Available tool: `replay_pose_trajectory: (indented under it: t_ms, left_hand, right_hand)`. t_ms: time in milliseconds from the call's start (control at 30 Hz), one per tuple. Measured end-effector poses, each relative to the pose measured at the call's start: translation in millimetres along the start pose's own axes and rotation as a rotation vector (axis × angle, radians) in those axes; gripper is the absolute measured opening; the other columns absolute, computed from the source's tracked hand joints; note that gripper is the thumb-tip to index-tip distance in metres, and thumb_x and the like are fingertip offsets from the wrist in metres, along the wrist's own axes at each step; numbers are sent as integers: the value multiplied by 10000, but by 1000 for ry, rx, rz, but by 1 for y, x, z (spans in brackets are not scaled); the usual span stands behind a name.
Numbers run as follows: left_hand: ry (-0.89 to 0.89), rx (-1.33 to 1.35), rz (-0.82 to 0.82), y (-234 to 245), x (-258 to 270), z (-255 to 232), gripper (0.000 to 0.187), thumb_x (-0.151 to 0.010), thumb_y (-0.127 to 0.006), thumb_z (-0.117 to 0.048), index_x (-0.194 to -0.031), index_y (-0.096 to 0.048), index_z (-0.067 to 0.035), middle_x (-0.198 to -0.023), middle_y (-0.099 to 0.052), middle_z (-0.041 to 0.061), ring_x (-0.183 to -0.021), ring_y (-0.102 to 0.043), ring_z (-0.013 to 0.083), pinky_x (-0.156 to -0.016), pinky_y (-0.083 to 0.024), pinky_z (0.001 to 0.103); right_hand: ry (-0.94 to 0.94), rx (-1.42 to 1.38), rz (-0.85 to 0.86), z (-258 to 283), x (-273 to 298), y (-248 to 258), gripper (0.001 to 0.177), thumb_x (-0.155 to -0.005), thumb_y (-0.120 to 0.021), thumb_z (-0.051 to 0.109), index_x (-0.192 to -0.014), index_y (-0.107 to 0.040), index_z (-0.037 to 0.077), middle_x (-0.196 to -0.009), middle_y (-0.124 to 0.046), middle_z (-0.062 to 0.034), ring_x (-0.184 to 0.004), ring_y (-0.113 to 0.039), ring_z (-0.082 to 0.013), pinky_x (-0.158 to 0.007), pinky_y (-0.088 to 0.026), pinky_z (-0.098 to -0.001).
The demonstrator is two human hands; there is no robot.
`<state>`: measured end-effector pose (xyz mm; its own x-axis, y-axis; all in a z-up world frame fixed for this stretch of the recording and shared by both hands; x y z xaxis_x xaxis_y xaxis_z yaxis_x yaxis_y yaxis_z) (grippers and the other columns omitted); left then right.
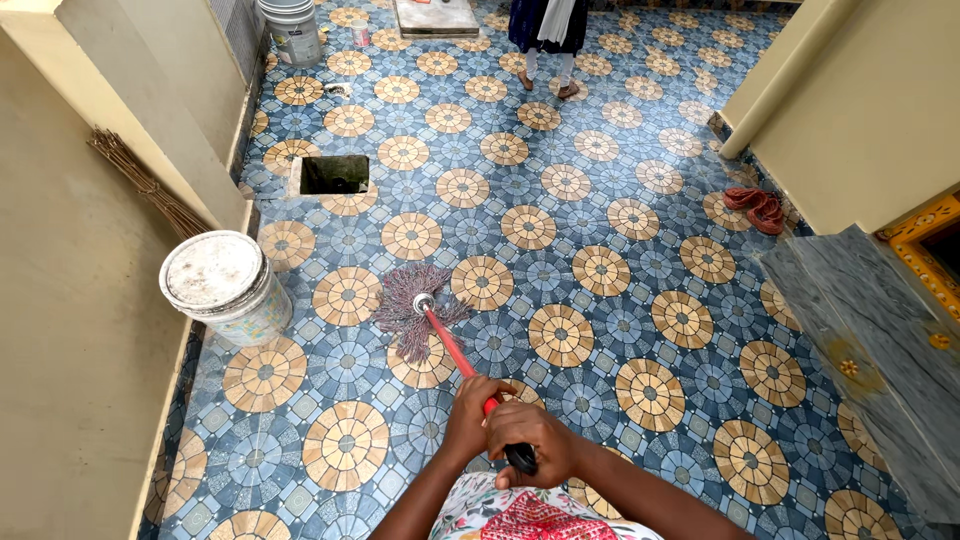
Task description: The person mops the tiled floor of a balcony using a mop, moving between different sections of the outdoor space.
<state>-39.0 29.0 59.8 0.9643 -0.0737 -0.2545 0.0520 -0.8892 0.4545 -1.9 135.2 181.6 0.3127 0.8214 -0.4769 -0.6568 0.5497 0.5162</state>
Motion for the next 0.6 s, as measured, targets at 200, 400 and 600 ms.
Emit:
replay_pose_trajectory:
  t_ms: [200, 400, 600]
  left_hand:
    - [-141, 119, 13, 12, -2, -45, 274, -828, -675, -259, -1030, -702, -75, -916, -672, 92, -921, -628, 312, -902, -477, 419]
    - [-74, 5, -48, 11, -10, 1, 242, -840, -712, -237, -1022, -698, -78, -871, -649, 92, -914, -625, 304, -899, -473, 420]
    - [-57, -51, -87, -10, -18, 94, 217, -844, -731, -199, -1024, -697, -83, -1095, -697, 111, -1256, -564, 368, -1034, -408, 451]
  right_hand:
    - [125, -51, -103, 31, -17, 16, 371, -1015, -735, 357, -835, -582, 71, -801, -643, -81, -806, -677, -284, -813, -550, -427]
    - [89, 47, -109, -11, -13, -3, 298, -998, -693, 269, -806, -544, 97, -769, -607, -64, -789, -645, -280, -854, -532, -437]
    - [-58, 158, 14, -81, 6, -39, 310, -1011, -689, 339, -881, -574, 82, -956, -643, -105, -977, -665, -310, -903, -513, -442]
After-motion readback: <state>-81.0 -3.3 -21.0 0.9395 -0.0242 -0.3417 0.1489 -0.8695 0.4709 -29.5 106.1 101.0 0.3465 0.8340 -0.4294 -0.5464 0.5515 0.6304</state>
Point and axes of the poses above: each hand's wrist, its own x-axis away from the middle knuckle, its own y-axis out of the back of the hand, z = x × y, the point moved 7 cm from there along -x, towards the middle knuckle
